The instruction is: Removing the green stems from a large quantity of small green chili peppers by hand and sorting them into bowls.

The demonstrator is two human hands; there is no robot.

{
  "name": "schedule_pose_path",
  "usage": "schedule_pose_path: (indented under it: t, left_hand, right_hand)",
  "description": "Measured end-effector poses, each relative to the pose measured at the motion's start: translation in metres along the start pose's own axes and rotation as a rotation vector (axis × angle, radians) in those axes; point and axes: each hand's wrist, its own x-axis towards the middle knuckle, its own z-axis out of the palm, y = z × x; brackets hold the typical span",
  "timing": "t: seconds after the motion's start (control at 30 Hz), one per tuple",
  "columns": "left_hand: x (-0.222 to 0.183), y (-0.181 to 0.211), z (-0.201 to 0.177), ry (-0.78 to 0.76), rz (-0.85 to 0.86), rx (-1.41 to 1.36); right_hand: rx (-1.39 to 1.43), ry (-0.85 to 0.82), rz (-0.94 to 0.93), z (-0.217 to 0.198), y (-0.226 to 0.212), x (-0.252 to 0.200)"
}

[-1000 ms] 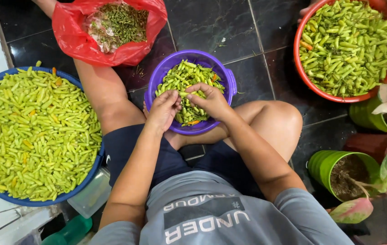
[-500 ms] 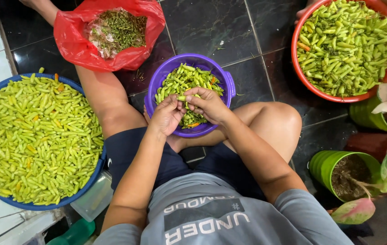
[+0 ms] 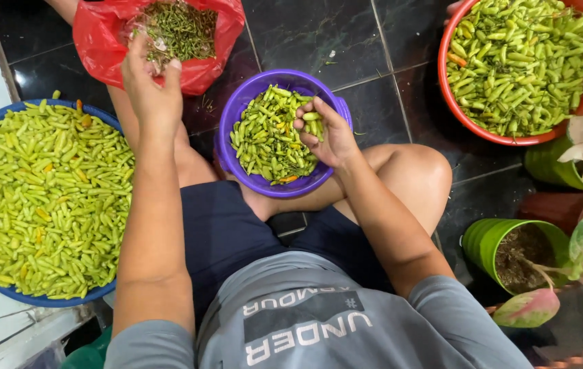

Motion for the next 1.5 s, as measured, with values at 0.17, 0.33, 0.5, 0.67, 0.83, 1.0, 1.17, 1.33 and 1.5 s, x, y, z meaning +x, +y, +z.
schedule_pose_path:
  t: [0.17,0.33,0.5,0.67,0.83,1.0,1.17,1.33,1.5]
  left_hand:
    - [-0.062,-0.001,0.072,-0.246,0.309,0.216]
    - [-0.114,-0.052,0.137,-0.301,0.415,0.498]
    - [-0.119,-0.066,0.144,-0.287,0.382,0.561]
    - [-0.111,-0.041,0.129,-0.349,0.304,0.514]
    - [-0.11,-0.008,0.107,-0.437,0.155,0.228]
    - [-0.116,0.032,0.083,-0.457,0.21,0.041]
    - [-0.122,0.03,0.082,-0.431,0.209,-0.046]
    - [-0.123,0.037,0.077,-0.43,0.177,-0.129]
    - [-0.118,0.049,0.064,-0.468,0.156,-0.337]
  right_hand:
    - [-0.101,0.043,-0.036,-0.01,0.003,0.006]
    - [-0.144,0.071,-0.065,-0.016,0.003,0.005]
    - [-0.196,0.095,-0.041,-0.023,0.009,0.012]
    - [-0.268,0.106,-0.042,-0.018,0.018,0.016]
    - [-0.434,0.233,-0.019,-0.022,0.028,0.015]
    - [-0.669,0.214,0.015,-0.016,0.035,0.014]
    - [-0.707,0.182,0.007,-0.011,0.038,0.012]
    - [-0.707,0.156,-0.011,0.0,0.035,0.003]
    - [-0.498,0.13,0.041,-0.009,0.039,0.003]
